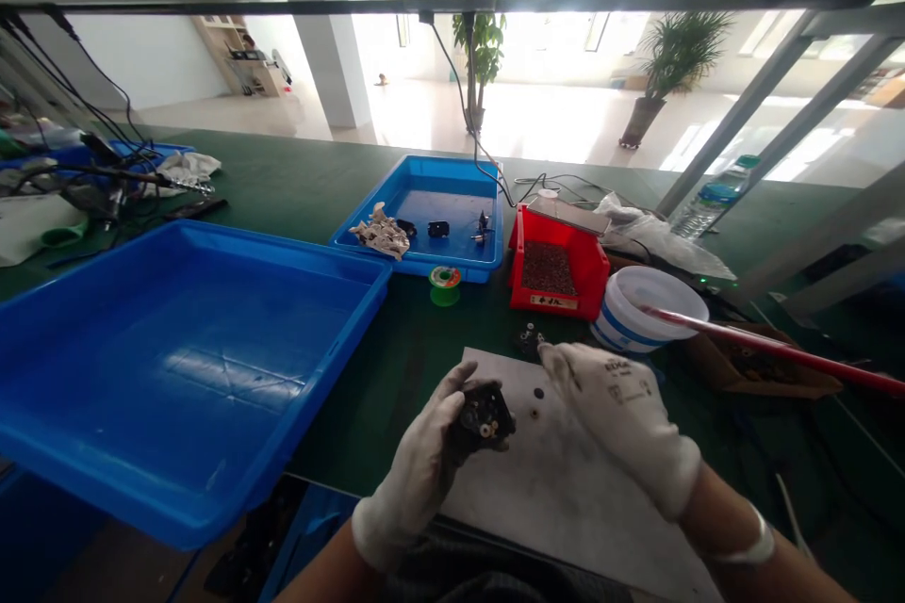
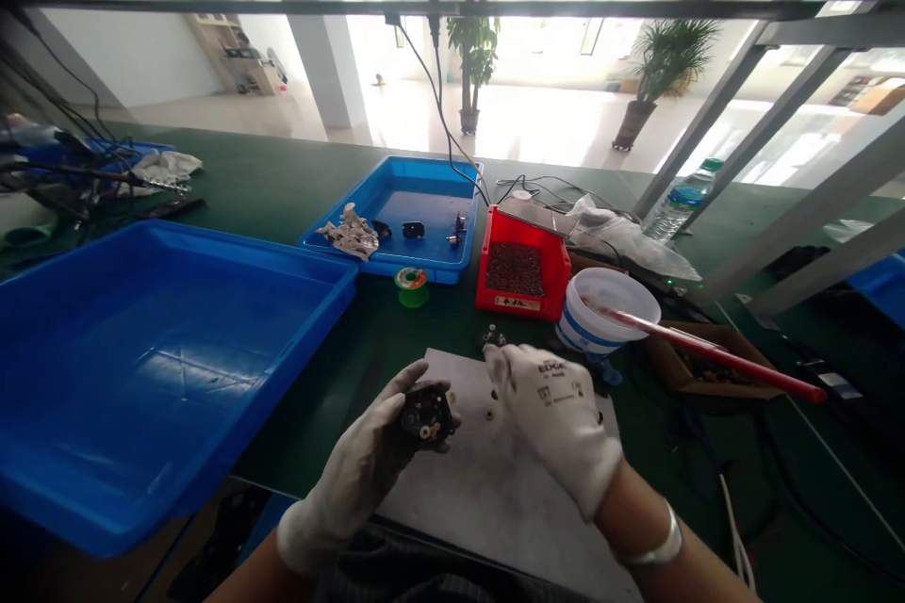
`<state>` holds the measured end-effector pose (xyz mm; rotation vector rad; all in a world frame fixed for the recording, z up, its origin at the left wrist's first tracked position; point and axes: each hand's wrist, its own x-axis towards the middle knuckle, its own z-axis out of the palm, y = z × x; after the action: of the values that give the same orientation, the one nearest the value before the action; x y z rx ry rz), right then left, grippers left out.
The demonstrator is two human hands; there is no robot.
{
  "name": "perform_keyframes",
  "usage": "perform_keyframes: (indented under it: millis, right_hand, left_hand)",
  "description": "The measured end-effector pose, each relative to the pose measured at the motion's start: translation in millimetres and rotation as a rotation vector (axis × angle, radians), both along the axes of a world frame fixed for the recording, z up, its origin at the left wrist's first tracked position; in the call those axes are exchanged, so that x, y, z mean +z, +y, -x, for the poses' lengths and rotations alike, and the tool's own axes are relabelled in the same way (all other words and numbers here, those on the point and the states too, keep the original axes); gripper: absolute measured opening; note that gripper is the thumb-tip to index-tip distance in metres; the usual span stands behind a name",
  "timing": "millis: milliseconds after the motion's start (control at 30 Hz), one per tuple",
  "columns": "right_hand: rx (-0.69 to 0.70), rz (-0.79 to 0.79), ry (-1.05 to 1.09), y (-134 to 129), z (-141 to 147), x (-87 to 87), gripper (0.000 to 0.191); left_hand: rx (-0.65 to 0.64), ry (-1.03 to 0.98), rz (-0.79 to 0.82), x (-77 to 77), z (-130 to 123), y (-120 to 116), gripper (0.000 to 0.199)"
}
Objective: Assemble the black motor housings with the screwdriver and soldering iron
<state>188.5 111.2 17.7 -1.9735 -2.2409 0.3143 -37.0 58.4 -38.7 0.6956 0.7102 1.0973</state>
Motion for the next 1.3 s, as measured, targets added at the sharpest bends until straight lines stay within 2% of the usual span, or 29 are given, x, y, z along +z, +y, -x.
perform_keyframes:
  millis: [67,100,167,267,367,467,533,767,1033,1200,1300]
  right_hand:
    - [0.128,-0.022,0.207,-31.6,4.3,-14.2,0.054]
    - [0.187,-0.092,0.536,-44.4,8.2,-23.0,0.053]
    - [0.183,-0.126,0.689,-61.8,17.1,-39.2,0.051]
    - [0.009,-0.108,0.910,-71.3,25.0,-51.6,0.050]
    - [-0.164,-0.087,1.134,-74.3,23.7,-51.9,0.052]
    - [-0.172,-0.096,1.148,-79.0,19.7,-51.0,0.049]
    - [-0.158,-0.105,1.131,-83.0,17.9,-52.0,0.047]
    - [-0.104,-0.082,1.068,-90.1,13.0,-56.1,0.043]
    - [-0.107,-0.092,1.033,-90.9,8.2,-56.7,0.045]
    - [-0.161,-0.145,1.075,-92.5,11.0,-58.3,0.042]
    - [-0.179,-0.111,1.104,-92.5,11.3,-63.2,0.043]
  left_hand:
    - [0.038,0.052,-0.046,-4.3,-3.9,-3.1,0.057]
    - [0.042,0.067,-0.060,-5.8,-7.0,-5.2,0.059]
    - [0.026,0.091,-0.070,-6.0,-14.0,-10.0,0.060]
    - [0.009,0.175,-0.079,3.1,-21.8,-15.6,0.058]
    - [0.010,0.321,-0.064,19.0,-23.6,-16.5,0.053]
    - [-0.023,0.353,0.008,30.2,-23.9,-15.2,0.043]
    - [-0.021,0.325,0.044,32.2,-24.7,-15.5,0.039]
    - [0.013,0.338,0.012,26.1,-31.5,-20.6,0.040]
    - [-0.010,0.401,0.006,18.6,-36.6,-24.2,0.024]
    - [-0.067,0.398,-0.030,26.7,-34.8,-28.6,0.034]
    - [-0.097,0.384,-0.054,36.2,-32.2,-29.7,0.039]
